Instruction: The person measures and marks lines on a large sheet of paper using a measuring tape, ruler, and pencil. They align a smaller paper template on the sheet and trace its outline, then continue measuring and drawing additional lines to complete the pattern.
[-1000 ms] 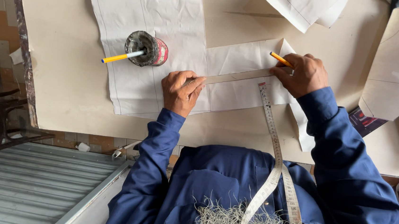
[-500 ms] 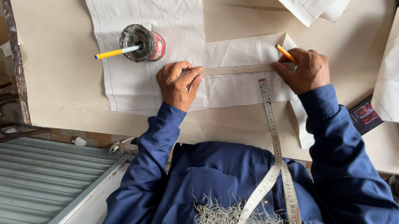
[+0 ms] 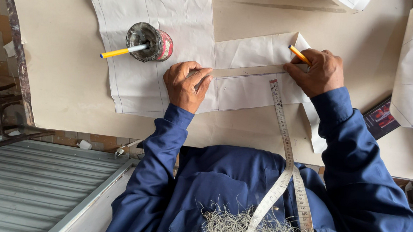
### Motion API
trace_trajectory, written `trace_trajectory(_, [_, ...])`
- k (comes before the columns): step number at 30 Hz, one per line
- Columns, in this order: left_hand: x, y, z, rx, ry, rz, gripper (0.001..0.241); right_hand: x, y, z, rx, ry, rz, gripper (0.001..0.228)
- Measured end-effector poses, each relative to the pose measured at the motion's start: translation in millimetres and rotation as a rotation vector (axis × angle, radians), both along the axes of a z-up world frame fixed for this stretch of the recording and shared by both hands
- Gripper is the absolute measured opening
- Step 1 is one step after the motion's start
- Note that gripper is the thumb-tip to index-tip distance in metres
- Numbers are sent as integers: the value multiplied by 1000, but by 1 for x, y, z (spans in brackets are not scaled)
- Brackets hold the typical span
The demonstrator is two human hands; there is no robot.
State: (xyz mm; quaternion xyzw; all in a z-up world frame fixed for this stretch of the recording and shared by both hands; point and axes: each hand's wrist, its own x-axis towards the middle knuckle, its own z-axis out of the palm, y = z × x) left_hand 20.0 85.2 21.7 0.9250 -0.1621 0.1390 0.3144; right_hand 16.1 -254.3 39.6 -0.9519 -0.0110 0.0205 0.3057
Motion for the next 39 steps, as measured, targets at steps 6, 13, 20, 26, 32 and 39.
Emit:
trace_trajectory(6, [-2, -1, 0, -10, -7, 15, 25, -1, 2, -3, 14, 2, -20, 26])
trace_trajectory(13, [1, 0, -1, -27, -18, 5, 25, 0, 0, -5, -37, 0, -4, 26])
trace_trajectory(20, [1, 0, -2, -22, -20, 6, 23, -2, -1, -6, -16, -16, -2, 25])
trace_trajectory(26, [1, 1, 0, -12, -3, 5, 22, -2, -1, -6, -11, 18, -11, 25])
trace_trajectory(32, [2, 1, 1, -4, 2, 3, 21, 2, 1, -2, -32, 0, 7, 27])
trace_trajectory(39, [2, 0, 1, 11, -9, -1, 19, 4, 2, 1, 3, 3, -34, 29])
